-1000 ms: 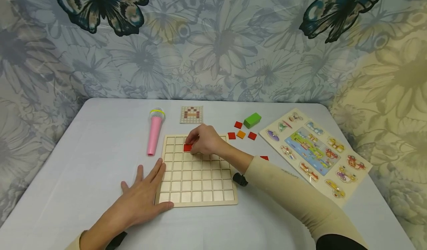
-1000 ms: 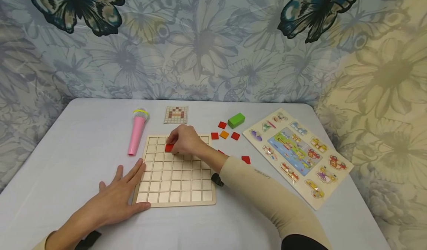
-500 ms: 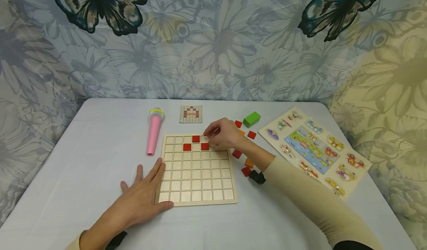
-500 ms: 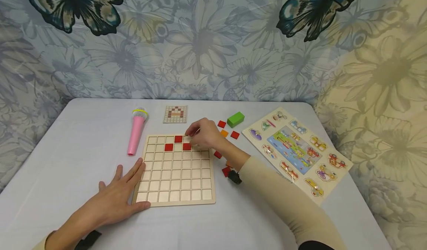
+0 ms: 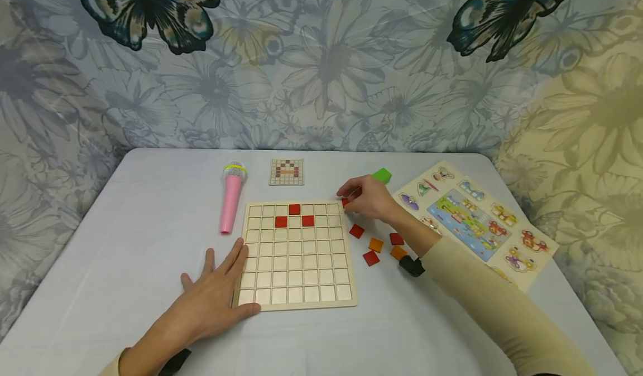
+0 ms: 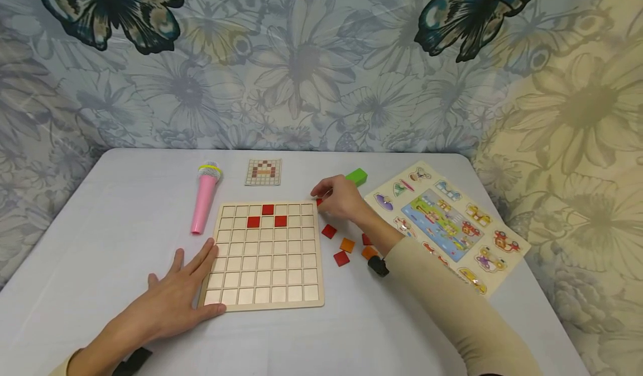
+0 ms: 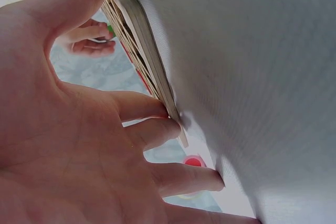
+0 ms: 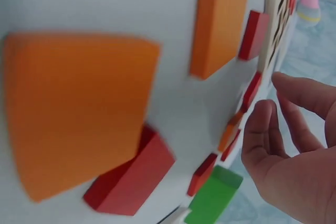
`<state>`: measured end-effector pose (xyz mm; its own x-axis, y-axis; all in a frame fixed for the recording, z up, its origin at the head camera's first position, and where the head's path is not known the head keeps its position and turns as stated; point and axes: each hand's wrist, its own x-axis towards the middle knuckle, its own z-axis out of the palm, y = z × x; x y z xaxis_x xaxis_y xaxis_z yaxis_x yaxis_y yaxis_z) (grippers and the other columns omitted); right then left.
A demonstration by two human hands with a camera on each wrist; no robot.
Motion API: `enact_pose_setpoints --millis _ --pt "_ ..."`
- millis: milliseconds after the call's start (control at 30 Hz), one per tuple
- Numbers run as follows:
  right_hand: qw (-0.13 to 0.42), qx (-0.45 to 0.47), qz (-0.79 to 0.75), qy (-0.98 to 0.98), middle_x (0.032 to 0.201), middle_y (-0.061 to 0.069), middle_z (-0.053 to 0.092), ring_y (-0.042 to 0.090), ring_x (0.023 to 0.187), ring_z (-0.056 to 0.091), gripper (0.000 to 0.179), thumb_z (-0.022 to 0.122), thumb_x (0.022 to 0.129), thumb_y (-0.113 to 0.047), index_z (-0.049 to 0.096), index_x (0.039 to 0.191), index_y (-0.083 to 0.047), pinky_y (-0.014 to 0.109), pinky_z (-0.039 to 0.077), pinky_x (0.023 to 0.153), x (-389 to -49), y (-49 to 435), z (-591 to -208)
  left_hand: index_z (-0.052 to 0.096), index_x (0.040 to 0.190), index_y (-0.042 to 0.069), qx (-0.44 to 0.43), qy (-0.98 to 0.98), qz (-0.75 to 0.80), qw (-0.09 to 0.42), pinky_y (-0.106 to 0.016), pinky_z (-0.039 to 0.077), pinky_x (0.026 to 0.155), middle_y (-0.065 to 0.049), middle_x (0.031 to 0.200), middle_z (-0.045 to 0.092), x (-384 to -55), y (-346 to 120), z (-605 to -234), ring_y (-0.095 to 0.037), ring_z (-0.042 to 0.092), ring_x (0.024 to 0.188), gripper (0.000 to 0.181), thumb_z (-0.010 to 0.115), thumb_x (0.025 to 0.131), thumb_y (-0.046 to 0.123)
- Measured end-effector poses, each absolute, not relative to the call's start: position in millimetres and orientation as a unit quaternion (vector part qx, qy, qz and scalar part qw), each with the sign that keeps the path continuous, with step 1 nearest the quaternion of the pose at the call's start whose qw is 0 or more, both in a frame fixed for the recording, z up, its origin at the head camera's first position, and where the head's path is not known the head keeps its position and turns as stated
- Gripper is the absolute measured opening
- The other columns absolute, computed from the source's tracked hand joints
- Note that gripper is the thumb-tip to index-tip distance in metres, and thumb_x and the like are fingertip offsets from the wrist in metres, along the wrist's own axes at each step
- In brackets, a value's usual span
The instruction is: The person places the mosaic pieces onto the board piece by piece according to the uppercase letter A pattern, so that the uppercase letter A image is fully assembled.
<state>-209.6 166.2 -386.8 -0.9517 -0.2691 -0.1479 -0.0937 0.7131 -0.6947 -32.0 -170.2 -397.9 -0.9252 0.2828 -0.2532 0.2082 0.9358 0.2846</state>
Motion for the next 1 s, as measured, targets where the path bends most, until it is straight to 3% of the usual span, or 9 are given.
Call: enact_pose_setpoints --millis 567,1000 --pt "0.119 -0.076 -0.325 0.935 0.105 0.01 0.07 0.026 0.096 0.059 0.027 0.078 0.087 0.002 0.078 0.112 -0.009 0.034 0.054 0.085 -213.0 170.7 -395.7 0.019 0.168 0.012 0.128 0.972 0.129 0.147 -0.095 0.028 0.085 -0.004 0.177 0.013 -32.2 -169.9 -396.8 -0.068 0.02 0.147 0.117 0.074 0.083 0.069" --pt "0.115 -0.091 -0.311 0.939 0.106 0.011 0.073 0.025 0.094 0.06 0.027 0.078 0.087 0.0 0.08 0.112 -0.009 0.034 0.052 0.082 -211.8 174.4 -392.6 0.02 0.168 0.011 0.129 0.973 0.128 0.144 -0.094 0.028 0.086 -0.004 0.177 0.013 -31.7 -170.2 -396.9 -0.067 0.02 0.148 0.115 0.075 0.084 0.067"
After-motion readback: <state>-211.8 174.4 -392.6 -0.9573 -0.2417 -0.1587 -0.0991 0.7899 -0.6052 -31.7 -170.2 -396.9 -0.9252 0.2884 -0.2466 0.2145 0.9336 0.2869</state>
